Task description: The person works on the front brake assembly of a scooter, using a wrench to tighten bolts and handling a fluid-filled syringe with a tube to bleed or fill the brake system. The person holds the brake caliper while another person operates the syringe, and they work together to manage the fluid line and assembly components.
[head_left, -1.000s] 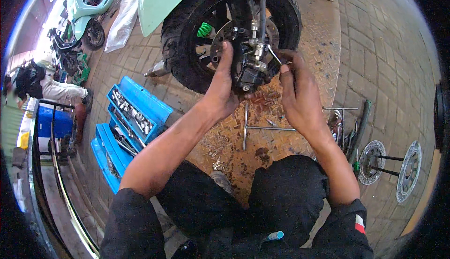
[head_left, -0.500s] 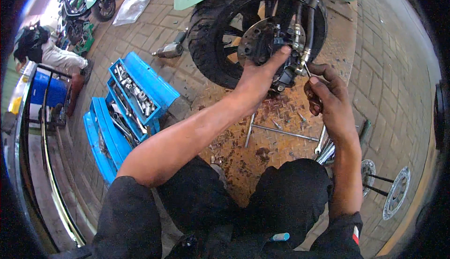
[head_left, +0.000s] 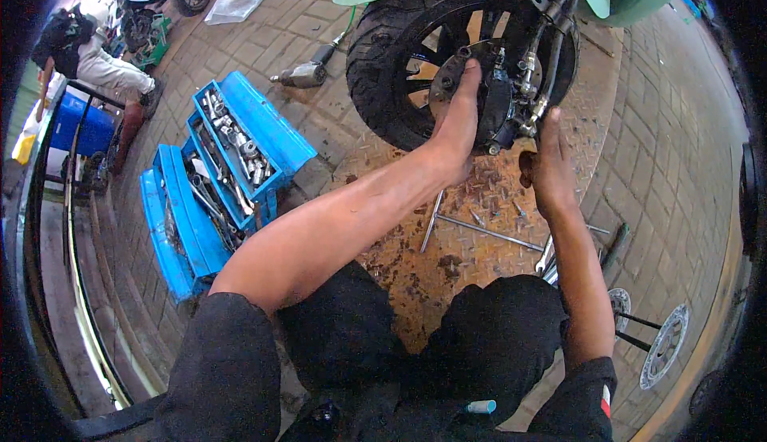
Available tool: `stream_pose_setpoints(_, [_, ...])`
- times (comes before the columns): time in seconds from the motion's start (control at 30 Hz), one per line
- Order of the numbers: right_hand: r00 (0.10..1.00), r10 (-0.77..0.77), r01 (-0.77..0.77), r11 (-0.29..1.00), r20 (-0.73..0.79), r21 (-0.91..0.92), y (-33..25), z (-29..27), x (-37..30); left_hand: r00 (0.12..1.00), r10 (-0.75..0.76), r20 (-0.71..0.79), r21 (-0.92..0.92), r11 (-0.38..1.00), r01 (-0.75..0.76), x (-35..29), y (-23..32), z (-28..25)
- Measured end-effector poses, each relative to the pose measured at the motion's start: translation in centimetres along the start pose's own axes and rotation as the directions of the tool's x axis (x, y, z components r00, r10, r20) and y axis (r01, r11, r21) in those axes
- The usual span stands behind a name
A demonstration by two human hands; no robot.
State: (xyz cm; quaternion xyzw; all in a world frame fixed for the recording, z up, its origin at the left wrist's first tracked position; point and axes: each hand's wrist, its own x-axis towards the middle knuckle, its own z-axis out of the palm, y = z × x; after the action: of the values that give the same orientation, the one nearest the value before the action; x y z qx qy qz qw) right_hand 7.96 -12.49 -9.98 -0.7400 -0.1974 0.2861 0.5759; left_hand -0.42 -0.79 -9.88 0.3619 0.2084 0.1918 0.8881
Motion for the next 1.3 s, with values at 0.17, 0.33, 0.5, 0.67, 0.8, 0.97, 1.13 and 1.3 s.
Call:
stream_pose_setpoints(0.17, [0.951, -0.213, 0.231, 0.971, 0.224, -0.057, 2.1, -1.2, 2.1, 0.975, 0.209, -0.074, 0.312, 0.934, -0.176, 0.9, -1.5, -0.5])
stream_pose_setpoints(0.33, [0.887, -0.354, 0.404, 0.906, 0.297, -0.128, 1.8, -2.1, 1.6, 0.989, -0.117, 0.089, 0.242, 0.966, 0.093, -0.2, 0.4, -0.8])
stream_pose_setpoints(0.5, [0.818, -0.458, 0.523, 0.845, 0.348, -0.116, 0.0, -1.7, 1.1, 0.931, -0.318, 0.178, 0.189, 0.940, 0.284, -1.4, 2.4, -0.7])
stream_pose_setpoints(0.67, [0.817, -0.466, 0.522, 0.848, 0.338, -0.094, 1.0, -1.9, 2.6, 0.926, -0.278, 0.257, 0.224, 0.949, 0.223, -0.5, 1.3, -1.5])
stream_pose_setpoints(0.8, [0.798, -0.535, 0.573, 0.817, 0.278, -0.072, 1.7, -3.3, 1.4, 0.853, -0.276, 0.442, -0.052, 0.942, 0.331, -1.8, 1.5, 0.3])
stream_pose_setpoints(0.97, [0.763, -0.565, 0.640, 0.728, 0.313, -0.247, 3.2, -4.8, 1.2, 0.831, -0.356, 0.427, -0.150, 0.879, 0.453, -1.3, 1.2, -1.3])
stream_pose_setpoints(1.13, [0.821, -0.534, 0.571, 0.765, 0.203, -0.298, 3.5, -5.5, 2.1, 0.886, -0.311, 0.343, -0.026, 0.940, 0.341, -0.4, -0.6, -1.2])
stream_pose_setpoints(1.3, [0.805, -0.494, 0.557, 0.821, 0.327, -0.130, -0.2, -7.1, 1.7, 0.829, -0.345, 0.440, -0.006, 0.922, 0.387, 0.2, 0.3, -0.6])
